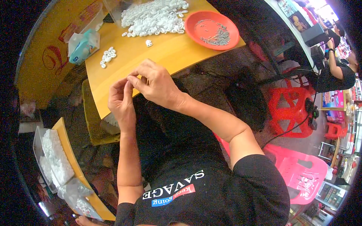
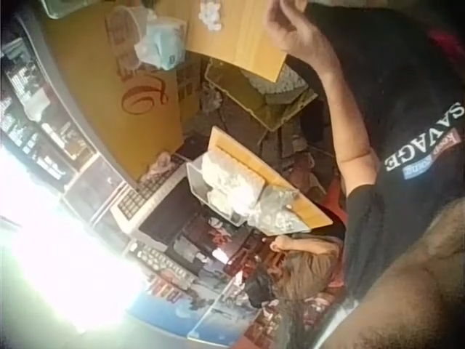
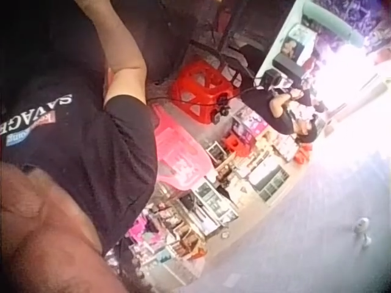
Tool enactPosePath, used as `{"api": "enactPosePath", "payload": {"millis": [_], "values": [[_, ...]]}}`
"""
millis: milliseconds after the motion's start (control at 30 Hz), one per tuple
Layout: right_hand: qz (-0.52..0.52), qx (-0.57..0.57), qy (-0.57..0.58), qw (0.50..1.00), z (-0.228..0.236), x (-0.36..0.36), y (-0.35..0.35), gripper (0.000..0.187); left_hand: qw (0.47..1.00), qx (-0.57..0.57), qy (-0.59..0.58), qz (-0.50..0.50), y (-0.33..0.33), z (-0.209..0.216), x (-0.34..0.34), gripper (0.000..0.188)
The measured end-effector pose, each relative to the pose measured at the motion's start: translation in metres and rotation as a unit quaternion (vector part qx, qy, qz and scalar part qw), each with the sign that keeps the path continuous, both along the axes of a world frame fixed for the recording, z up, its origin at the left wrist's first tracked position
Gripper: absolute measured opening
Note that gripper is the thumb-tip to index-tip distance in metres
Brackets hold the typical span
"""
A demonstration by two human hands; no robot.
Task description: Assembling small white plastic components with metal rings or pins at a workbench.
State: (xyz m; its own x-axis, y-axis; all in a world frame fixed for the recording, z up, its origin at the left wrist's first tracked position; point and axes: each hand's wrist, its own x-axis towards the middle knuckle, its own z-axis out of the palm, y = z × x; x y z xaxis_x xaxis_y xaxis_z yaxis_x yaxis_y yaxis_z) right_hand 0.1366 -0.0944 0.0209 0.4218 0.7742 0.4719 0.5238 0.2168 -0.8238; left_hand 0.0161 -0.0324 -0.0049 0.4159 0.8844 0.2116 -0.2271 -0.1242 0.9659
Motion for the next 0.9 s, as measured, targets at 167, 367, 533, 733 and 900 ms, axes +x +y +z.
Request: {"api": "enactPosePath", "payload": {"millis": [167,367,533,733,900], "values": [[0.037,0.005,0.021,0.999,0.000,0.003,0.000,0.012,0.988,-0.117,-0.091,-0.052,0.006,-0.004,-0.003,0.013],[0.017,0.048,-0.044,0.998,-0.010,0.005,0.000,0.011,0.959,-0.209,-0.165,-0.095,0.004,-0.002,-0.003,0.013],[0.002,0.078,-0.066,0.995,-0.012,0.003,-0.001,0.011,0.959,-0.223,-0.149,-0.086,0.000,0.002,-0.004,0.014],[0.013,-0.028,0.053,0.998,-0.003,0.006,-0.011,0.009,0.970,-0.184,-0.123,-0.099,-0.003,0.000,-0.004,0.016],[-0.001,-0.054,0.046,0.997,-0.003,0.015,-0.014,0.010,0.963,-0.208,-0.130,-0.108,-0.010,-0.001,0.005,0.018]]}}
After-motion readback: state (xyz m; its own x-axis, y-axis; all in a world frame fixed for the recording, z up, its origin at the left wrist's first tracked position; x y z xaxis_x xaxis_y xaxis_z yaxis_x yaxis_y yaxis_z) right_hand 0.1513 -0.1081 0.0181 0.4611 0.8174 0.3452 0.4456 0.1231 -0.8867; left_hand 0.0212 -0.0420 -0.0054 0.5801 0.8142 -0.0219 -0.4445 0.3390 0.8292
